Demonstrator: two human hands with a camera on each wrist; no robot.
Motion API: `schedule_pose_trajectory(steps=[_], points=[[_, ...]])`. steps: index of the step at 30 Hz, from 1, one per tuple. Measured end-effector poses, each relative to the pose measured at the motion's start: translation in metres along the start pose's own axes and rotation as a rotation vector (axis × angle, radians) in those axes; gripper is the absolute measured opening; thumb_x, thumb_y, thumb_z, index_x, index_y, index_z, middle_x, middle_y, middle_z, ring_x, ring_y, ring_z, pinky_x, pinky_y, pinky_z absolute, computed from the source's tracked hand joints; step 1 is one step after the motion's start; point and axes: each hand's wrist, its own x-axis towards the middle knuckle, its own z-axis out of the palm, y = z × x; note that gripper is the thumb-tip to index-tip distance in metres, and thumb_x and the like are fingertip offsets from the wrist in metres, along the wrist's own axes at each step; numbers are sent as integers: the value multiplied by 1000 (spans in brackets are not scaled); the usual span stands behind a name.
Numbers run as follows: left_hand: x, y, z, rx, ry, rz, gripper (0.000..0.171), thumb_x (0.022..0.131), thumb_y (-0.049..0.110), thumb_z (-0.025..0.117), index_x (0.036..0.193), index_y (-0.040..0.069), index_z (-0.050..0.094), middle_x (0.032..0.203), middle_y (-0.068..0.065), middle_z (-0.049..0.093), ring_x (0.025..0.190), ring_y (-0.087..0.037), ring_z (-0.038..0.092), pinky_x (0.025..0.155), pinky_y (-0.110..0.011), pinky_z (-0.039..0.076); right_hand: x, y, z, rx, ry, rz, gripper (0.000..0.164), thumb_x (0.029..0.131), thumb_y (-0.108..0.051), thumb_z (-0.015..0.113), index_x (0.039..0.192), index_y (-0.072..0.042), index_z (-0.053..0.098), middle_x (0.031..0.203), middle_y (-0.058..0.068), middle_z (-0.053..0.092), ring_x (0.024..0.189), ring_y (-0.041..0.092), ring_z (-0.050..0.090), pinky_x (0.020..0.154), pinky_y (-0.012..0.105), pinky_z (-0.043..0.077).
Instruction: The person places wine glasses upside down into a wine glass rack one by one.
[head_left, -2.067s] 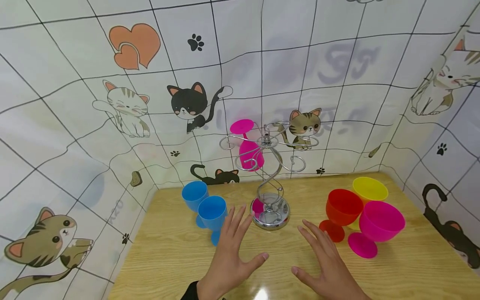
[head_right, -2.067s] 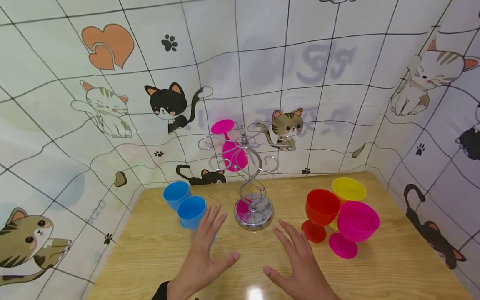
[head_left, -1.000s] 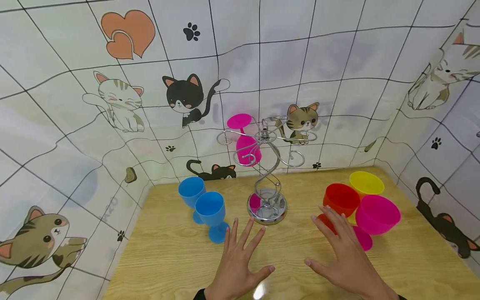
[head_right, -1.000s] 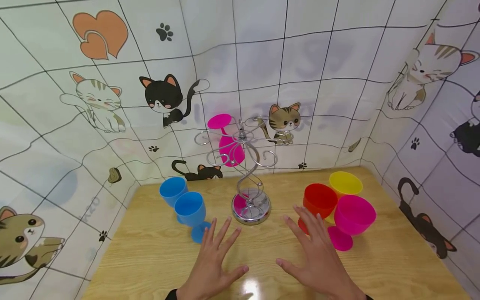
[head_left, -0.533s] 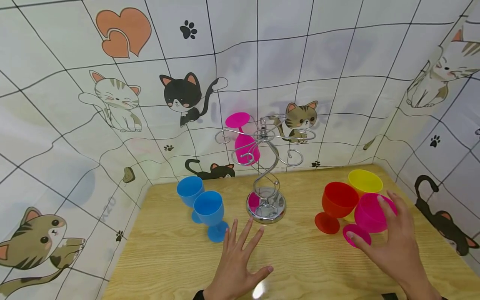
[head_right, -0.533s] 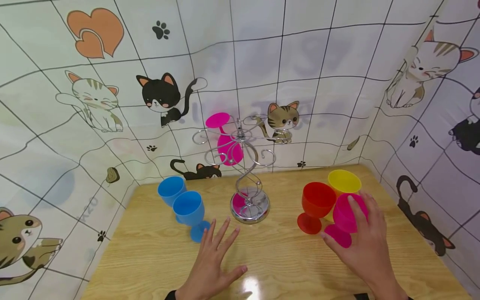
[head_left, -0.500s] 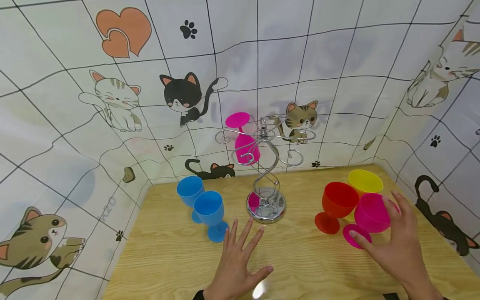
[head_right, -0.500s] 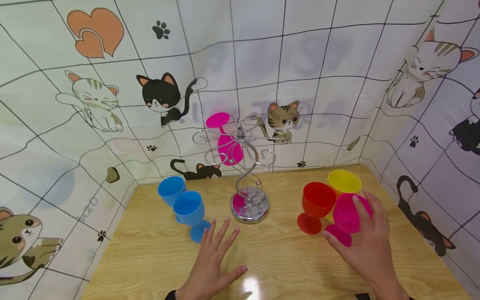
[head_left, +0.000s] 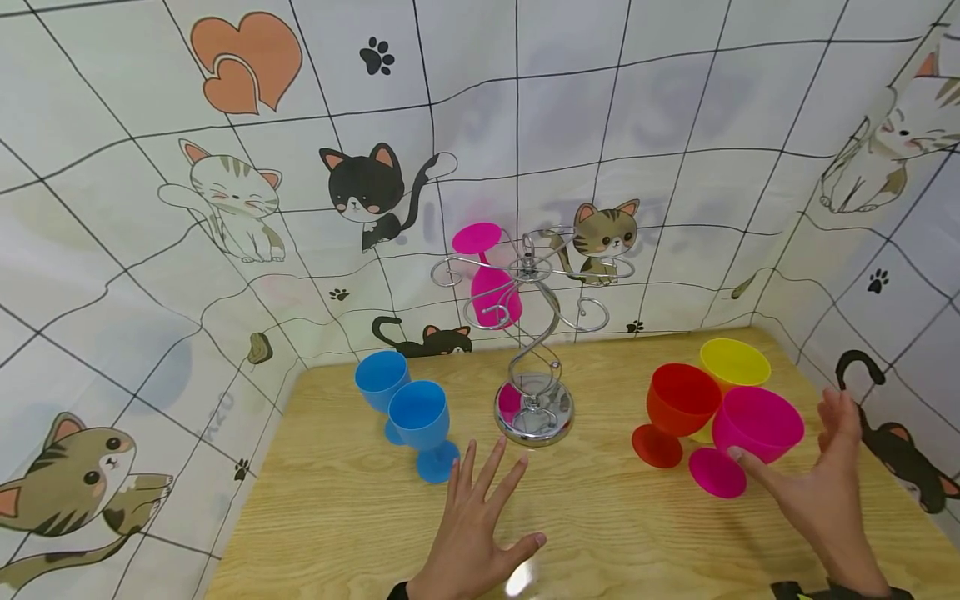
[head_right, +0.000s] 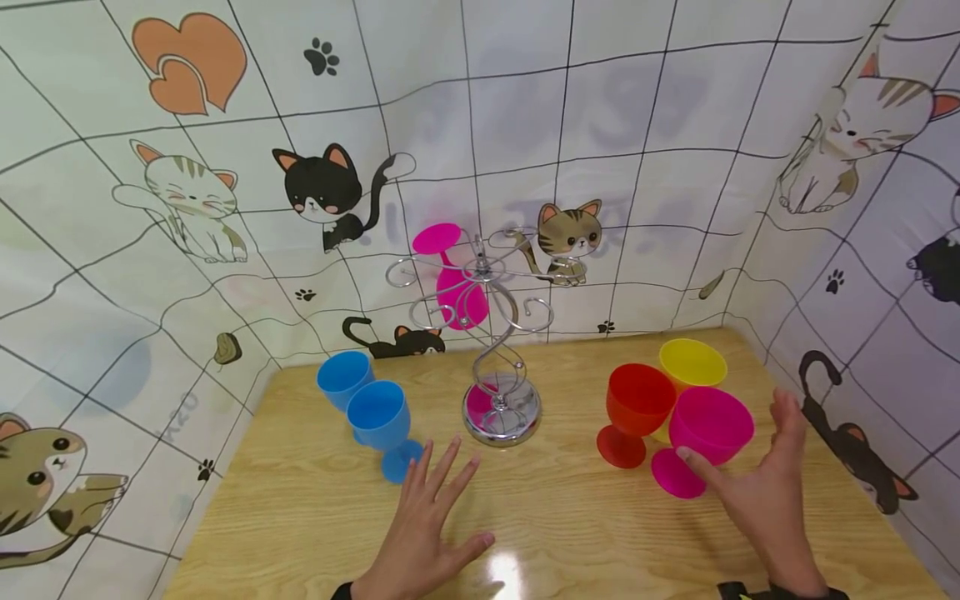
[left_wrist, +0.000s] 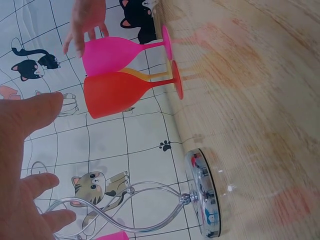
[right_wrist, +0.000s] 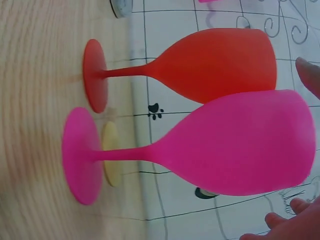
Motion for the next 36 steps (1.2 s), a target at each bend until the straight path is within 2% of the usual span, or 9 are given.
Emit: schedule_pose_trajectory(steps=[4,9,11,13,16,19,23,30,36], points=[[0,-1,1,-5,3,1,88,84,65,63,155,42,17,167,8,7,150,-46,13,110,-73,18,4,7,6,47,-21,42,120,80,-10,78,154,-39,-12,166,-3,4,155,16,5,126,32,5],[0,-2,2,-20,16,13,86,85,65,62,155,41,18,167,8,8,150,-45,15,110,-73,20,10,13,10,83,-38,98,118,83,-12,77,152,-41,-15,166,-3,7,154,19,9,126,33,9],[0,-3,2,-33,14,13,87,85,63,63,156,41,17,167,9,6,151,-44,14,110,-73,20,12,16,12,76,-51,115,116,85,-14,76,152,-41,-15,166,0,9,153,20,12,124,24,14],[0,-4,2,-48,9,15,87,85,62,64,156,41,17,167,9,6,151,-44,14,110,-73,20,11,18,13,64,-72,123,114,86,-16,75,152,-41,-14,165,3,11,151,20,18,116,11,22],[-1,-5,3,-60,0,15,85,86,63,62,156,41,18,167,8,7,151,-44,15,110,-74,21,10,23,15,42,-97,130,112,86,-20,76,153,-41,-11,163,9,14,144,20,25,94,-3,31],[-2,-5,3,-79,-13,9,84,87,61,63,155,41,18,167,6,10,151,-43,14,109,-75,21,9,26,17,22,-118,143,110,85,-23,77,154,-41,-6,161,12,18,137,18,29,79,-4,38],[-2,-6,4,-99,-21,-1,85,87,60,64,156,41,18,167,4,11,151,-42,13,110,-75,21,9,28,17,7,-119,157,105,85,-26,77,155,-39,0,158,14,23,124,11,34,68,-4,39],[-3,-8,5,-98,-14,-6,88,85,59,67,156,38,19,167,7,8,151,-43,13,110,-74,21,6,23,14,1,-76,185,105,83,-25,80,155,-39,6,155,12,28,117,3,38,68,-5,38],[-4,-8,3,-105,-12,-10,92,84,57,69,156,38,16,167,6,7,151,-44,14,111,-74,20,0,8,6,-48,-38,182,105,81,-28,81,156,-37,8,158,10,29,117,2,36,71,-6,36]])
